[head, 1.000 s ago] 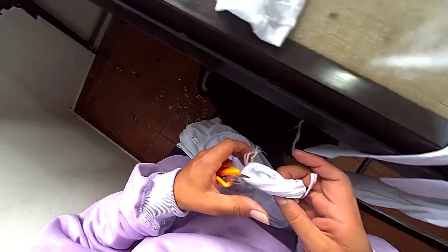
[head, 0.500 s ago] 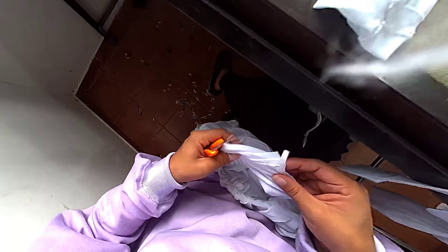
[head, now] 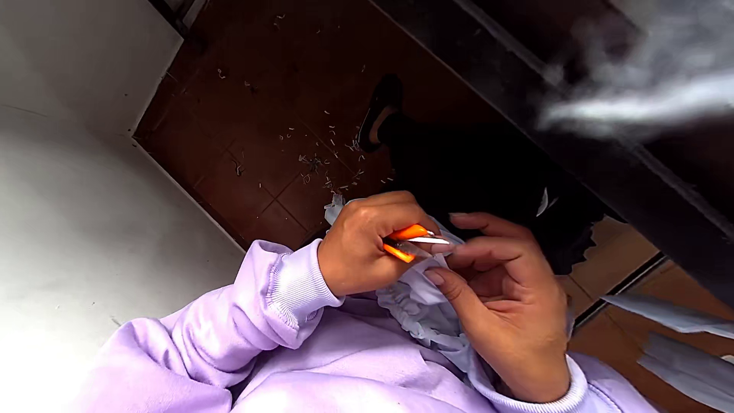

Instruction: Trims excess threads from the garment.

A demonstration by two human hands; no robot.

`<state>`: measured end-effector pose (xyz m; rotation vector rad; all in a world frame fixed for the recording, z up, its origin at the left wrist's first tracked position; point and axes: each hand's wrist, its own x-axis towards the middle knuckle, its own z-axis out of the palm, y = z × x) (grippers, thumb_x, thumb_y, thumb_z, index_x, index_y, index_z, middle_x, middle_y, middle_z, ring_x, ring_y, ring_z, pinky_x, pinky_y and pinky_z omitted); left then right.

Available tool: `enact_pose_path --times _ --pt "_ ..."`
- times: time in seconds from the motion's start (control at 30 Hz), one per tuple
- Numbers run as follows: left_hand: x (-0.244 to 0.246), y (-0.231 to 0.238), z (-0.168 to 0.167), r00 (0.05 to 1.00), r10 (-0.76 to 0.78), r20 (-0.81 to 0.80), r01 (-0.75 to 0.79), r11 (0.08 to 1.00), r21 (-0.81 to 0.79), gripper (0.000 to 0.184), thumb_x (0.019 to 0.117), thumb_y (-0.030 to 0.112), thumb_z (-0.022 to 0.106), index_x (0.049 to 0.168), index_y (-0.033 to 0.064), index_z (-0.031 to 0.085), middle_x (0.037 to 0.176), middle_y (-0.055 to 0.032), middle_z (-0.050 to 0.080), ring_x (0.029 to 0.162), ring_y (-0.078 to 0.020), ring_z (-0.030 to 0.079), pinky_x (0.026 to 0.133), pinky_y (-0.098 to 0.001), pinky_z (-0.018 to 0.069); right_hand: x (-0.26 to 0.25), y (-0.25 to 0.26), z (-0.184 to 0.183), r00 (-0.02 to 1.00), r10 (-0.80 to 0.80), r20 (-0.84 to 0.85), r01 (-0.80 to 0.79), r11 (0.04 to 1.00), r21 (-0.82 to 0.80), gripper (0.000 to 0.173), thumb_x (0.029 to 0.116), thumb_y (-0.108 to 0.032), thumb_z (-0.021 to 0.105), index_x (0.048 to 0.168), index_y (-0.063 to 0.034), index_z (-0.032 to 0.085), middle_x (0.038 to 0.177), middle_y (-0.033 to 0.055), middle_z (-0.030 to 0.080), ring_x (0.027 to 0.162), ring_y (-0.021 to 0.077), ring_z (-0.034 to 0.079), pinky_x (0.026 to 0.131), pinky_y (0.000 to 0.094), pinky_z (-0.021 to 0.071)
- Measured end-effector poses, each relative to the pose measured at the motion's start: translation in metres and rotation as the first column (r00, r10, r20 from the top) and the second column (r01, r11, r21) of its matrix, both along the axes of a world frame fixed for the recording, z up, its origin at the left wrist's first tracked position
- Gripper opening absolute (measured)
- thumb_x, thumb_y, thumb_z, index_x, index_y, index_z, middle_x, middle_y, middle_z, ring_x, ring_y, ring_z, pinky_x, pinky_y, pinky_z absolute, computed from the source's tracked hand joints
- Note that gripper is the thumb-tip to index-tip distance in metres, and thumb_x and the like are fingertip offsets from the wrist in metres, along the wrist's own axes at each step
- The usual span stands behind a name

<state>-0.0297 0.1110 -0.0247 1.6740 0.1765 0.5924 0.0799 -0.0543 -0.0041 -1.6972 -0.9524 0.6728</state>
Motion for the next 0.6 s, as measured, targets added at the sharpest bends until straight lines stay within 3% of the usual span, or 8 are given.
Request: enact_pose_path --times 0.1,0.2,0.3,0.37,0.47,0.6 --pt "-0.001 0.006 -0.001 0.999 0.044 0.012 -0.044 0.999 -0.013 0.007 0.0862 -0.001 0.073 0.084 -0.0072 0.071 0.079 -0.0121 0.067 0.077 -0.0106 0.063 0.07 -0.0218 0.0522 0.001 0.003 0.002 0.992 0.094 -0.087 -0.091 0.995 0.036 0.01 0.0973 -0.015 0.067 0.105 -0.0164 0.073 0.12 -0.0061 0.069 0.108 0.0043 0.067 0.089 0.0183 0.0579" --pt "-0.004 0.008 0.0 0.996 0.076 -0.055 -0.073 0.997 0.04 0.009 0.0879 0.002 0.072 0.09 -0.0071 0.071 0.08 -0.0108 0.065 0.077 -0.0113 0.061 0.07 -0.0235 0.051 0.001 0.005 0.002 0.987 0.081 -0.14 -0.078 0.996 0.031 0.016 0.0974 -0.014 0.067 0.11 -0.0144 0.077 0.116 -0.0059 0.072 0.105 0.0046 0.068 0.09 0.0187 0.0582" --pt "-0.016 0.013 0.007 0.972 0.031 -0.235 0.002 0.99 0.139 0.04 0.1016 0.032 0.058 0.114 -0.0063 0.061 0.092 -0.0086 0.063 0.087 -0.0122 0.06 0.079 -0.0292 0.0525 0.001 0.008 0.002 0.983 0.036 -0.177 -0.035 0.999 0.008 0.028 0.0962 -0.015 0.07 0.124 -0.014 0.072 0.124 -0.0069 0.068 0.105 0.0026 0.067 0.089 0.0173 0.0582" --pt "-0.023 0.016 0.011 0.953 0.003 -0.302 0.064 0.975 0.213 0.044 0.1052 0.038 0.049 0.108 -0.0032 0.065 0.088 -0.0066 0.064 0.082 -0.0121 0.062 0.073 -0.03 0.0533 0.002 0.009 0.002 0.981 0.021 -0.191 -0.02 1.0 0.005 0.033 0.0948 -0.013 0.071 0.128 -0.0118 0.07 0.128 -0.0056 0.067 0.105 0.0032 0.067 0.089 0.0177 0.0581" --pt "-0.028 0.015 0.008 0.931 -0.028 -0.363 0.162 0.925 0.343 0.04 0.1034 0.038 0.056 0.096 0.0009 0.07 0.077 -0.0064 0.066 0.07 -0.0164 0.065 0.059 -0.0343 0.0532 0.004 0.009 0.002 0.981 0.033 -0.191 -0.033 0.999 0.001 0.037 0.0949 -0.01 0.07 0.132 -0.0085 0.067 0.131 -0.0018 0.066 0.106 0.0056 0.067 0.09 0.0184 0.058" --pt "-0.022 0.01 0.004 0.923 0.005 -0.385 0.176 0.884 0.433 0.038 0.1013 0.038 0.061 0.093 0.002 0.07 0.075 -0.0073 0.065 0.067 -0.0198 0.066 0.055 -0.0367 0.052 0.005 0.01 0.003 0.98 0.056 -0.193 -0.057 0.998 -0.001 0.039 0.0946 -0.009 0.07 0.133 -0.0086 0.066 0.131 -0.0017 0.066 0.108 0.0063 0.067 0.092 0.0191 0.0578"
